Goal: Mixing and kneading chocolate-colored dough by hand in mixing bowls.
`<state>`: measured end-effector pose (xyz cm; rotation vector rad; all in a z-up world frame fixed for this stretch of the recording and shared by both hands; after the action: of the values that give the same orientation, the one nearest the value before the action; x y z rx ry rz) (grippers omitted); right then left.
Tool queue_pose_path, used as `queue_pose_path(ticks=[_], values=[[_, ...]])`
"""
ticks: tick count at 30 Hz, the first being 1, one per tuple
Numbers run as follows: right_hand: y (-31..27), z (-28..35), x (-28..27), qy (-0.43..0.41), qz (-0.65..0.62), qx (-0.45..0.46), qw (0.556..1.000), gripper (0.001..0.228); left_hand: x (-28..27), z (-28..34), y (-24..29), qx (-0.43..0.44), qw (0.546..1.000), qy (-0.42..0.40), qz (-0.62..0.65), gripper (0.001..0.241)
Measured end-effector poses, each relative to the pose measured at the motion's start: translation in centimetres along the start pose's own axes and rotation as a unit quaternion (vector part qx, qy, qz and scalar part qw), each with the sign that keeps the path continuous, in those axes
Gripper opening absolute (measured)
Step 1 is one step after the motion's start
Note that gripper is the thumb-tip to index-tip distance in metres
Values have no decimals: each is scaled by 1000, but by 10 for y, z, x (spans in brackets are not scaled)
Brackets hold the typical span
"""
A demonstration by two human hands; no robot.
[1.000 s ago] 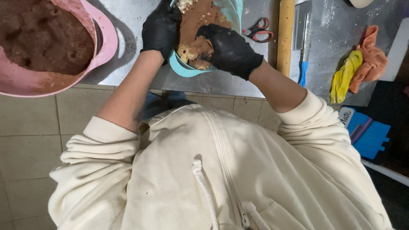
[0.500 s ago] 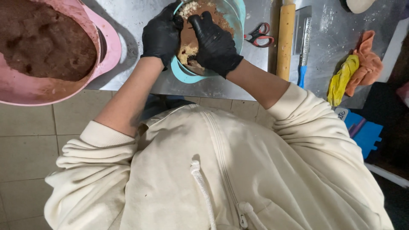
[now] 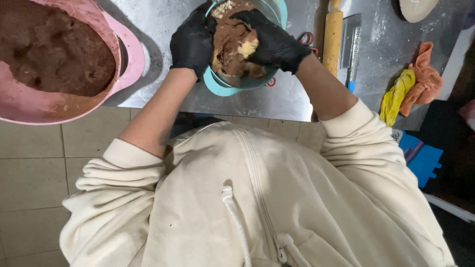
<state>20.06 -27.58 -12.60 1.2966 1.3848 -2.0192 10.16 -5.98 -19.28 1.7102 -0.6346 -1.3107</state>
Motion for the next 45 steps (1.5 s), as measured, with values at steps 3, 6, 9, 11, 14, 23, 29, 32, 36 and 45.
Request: queue_pose_path(ticks=[3,6,9,11,14,23,29,32,36,45], values=[[-37,11,-22,-57,-44,17,997,97,-2,-1,9,-35,999,-20,16,34],[-57,17,-17,6,58,-9,998,98,-3,-1,9,-46,999,-18,23,34],[-62,16,-9,81,101,-2,992,85,-1,-2,4,-30,999,-6,26,34],[-64,17,-5,97,89,32,991,80,-3,3,4,-25,999,-5,29,34],[-65,18,-15,37,88,14,995,65,-4,-2,7,-58,998,-38,10,34],[-54,40,-28,-41,68,-24,997,65,-4,-1,8,-19,1000,-16,9,35],[-56,22,10,-20,110,-51,992,56,1,2,8,-33,999,2,23,31],[-64,5,25,34,132,-72,988,57,3,3,6,-33,999,12,32,33],[-43,1,45,106,137,-54,983,55,-4,1,5,-44,999,-14,25,34],[-25,15,38,168,120,-42,978,63,-1,-5,-4,15,999,-3,-35,32]])
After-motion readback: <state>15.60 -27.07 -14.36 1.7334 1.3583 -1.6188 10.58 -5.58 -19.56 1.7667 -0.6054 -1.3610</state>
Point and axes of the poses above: each hand's wrist, its own z-axis away from the middle knuckle, its own x-axis out of the palm, y = z × x, the point moved 1 cm from there along -z, towards the middle knuckle, and after that the axes turned 7 degrees about -z, right-handed, at the moved point
